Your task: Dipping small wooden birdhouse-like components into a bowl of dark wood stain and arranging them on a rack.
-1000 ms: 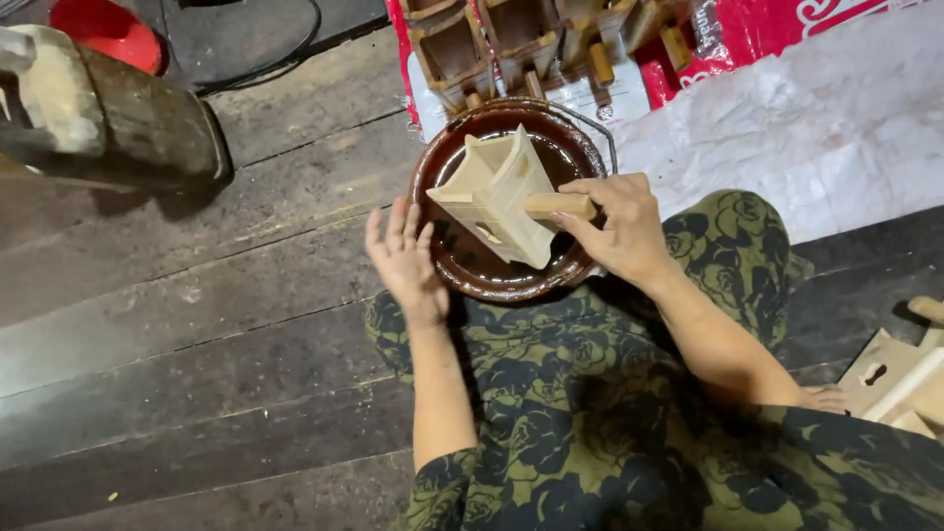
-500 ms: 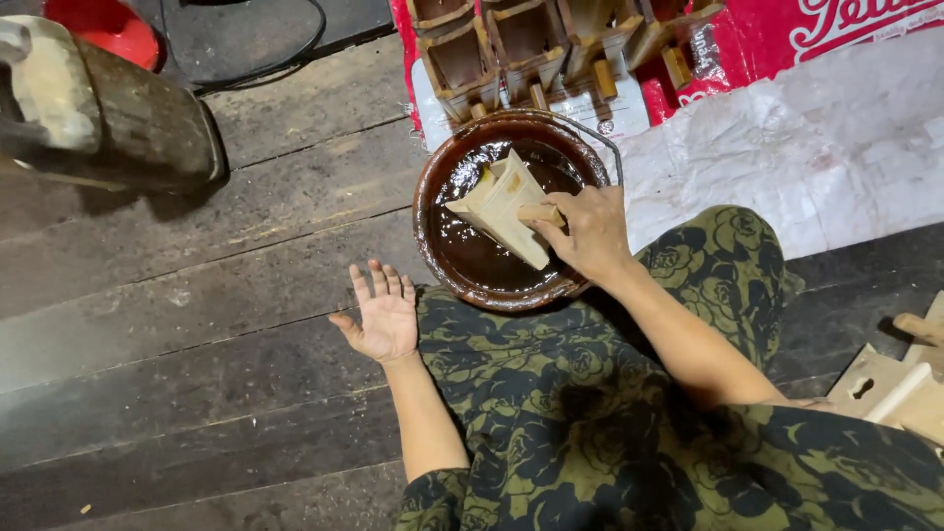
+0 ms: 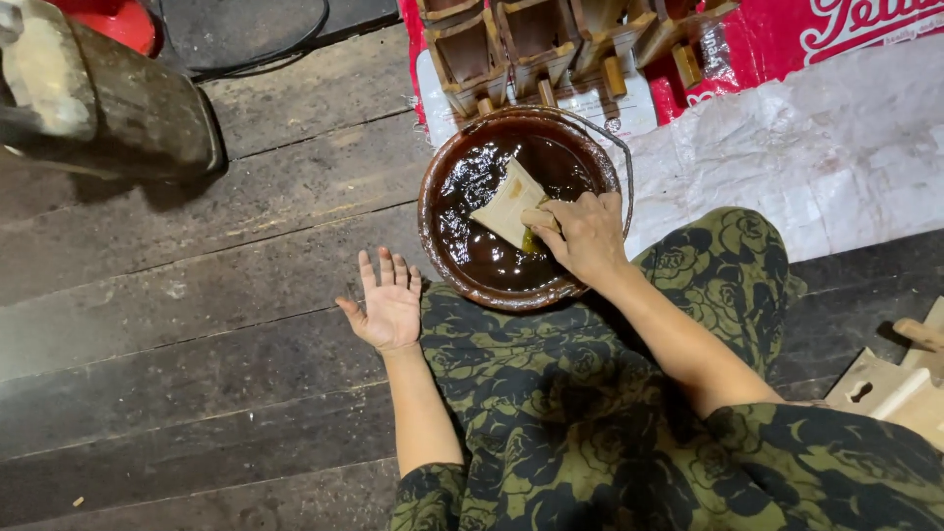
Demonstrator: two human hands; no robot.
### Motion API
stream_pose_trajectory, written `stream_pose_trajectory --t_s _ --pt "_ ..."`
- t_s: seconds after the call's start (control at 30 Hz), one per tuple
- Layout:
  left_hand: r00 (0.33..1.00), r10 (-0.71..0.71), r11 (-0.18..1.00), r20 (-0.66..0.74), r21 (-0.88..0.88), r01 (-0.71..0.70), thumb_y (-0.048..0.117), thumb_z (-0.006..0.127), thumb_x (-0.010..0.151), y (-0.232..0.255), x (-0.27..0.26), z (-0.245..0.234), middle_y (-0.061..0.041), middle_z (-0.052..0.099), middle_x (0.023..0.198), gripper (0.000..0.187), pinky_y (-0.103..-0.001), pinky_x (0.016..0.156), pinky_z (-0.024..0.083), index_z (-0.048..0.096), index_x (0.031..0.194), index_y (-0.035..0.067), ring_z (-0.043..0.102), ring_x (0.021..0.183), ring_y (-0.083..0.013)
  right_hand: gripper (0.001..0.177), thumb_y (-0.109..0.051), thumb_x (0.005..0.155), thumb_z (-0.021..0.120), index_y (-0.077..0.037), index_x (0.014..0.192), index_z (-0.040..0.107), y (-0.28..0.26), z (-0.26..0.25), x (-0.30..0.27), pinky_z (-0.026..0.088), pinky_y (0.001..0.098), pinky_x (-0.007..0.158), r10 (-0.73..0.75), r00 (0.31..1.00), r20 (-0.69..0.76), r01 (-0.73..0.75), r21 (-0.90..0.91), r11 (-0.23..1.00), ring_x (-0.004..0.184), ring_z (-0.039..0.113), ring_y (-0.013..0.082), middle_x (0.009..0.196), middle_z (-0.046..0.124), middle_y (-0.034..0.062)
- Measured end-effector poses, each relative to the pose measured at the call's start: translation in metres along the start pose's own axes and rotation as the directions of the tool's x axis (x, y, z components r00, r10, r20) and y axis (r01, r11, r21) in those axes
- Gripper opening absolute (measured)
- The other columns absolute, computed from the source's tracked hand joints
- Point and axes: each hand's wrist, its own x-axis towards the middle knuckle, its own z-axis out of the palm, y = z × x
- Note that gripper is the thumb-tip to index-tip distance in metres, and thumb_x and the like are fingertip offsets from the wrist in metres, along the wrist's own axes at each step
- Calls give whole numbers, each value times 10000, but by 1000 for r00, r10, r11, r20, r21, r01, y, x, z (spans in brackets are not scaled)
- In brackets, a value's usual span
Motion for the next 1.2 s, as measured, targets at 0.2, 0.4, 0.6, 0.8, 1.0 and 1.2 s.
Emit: stream_pose_trajectory --t_s 0.2,0.4,0.6,0.8,1.0,1.2 --pt "1000 -1 1000 -4 13 2 648 618 872 0 1 -2 -156 460 1549 852 -583 1162 355 391 1558 196 484 1386 -338 315 -372 876 771 -142 1090 747 -2 2 -5 380 433 868 -4 998 58 7 -42 999 794 635 269 731 701 54" --pt "1000 -5 1000 -13 -27 4 628 645 870 -1 0 -3 -168 448 1550 864 -597 1161 351 377 1565 191 490 1369 -353 306 -394 888 760 -150 1072 747 -11 -9 4 386 433 836 -20 997 71 25 -62 998 769 635 267 701 684 41" --pt "1000 0 1000 -14 -31 -1 629 631 883 -2 0 -1 -170 451 1546 845 -597 1162 353 382 1562 191 493 1368 -351 302 -397 898 736 -167 1092 716 -15 -18 25 381 431 825 -72 996 43 76 -92 993 740 633 269 648 650 43" --pt "1000 -9 999 -3 -44 9 631 619 893 -2 2 -7 -167 448 1546 822 -597 1162 350 402 1552 190 490 1367 -349 243 -420 837 737 -192 908 689 -10 3 48 359 435 836 -147 982 120 173 -242 955 695 623 254 591 637 24" --pt "1000 -14 999 10 -36 14 644 619 887 -2 2 -12 -162 452 1543 828 -592 1158 357 408 1549 193 495 1364 -346 208 -331 794 735 -128 833 714 -14 27 67 326 446 815 -176 943 282 257 -284 924 647 627 262 554 636 65" --pt "1000 -20 998 20 -51 21 633 629 890 -2 3 -10 -164 444 1544 821 -592 1162 353 407 1547 192 490 1364 -349 203 -303 810 708 -101 803 727 -27 30 81 316 451 780 -167 944 286 255 -308 917 639 646 309 550 635 110"
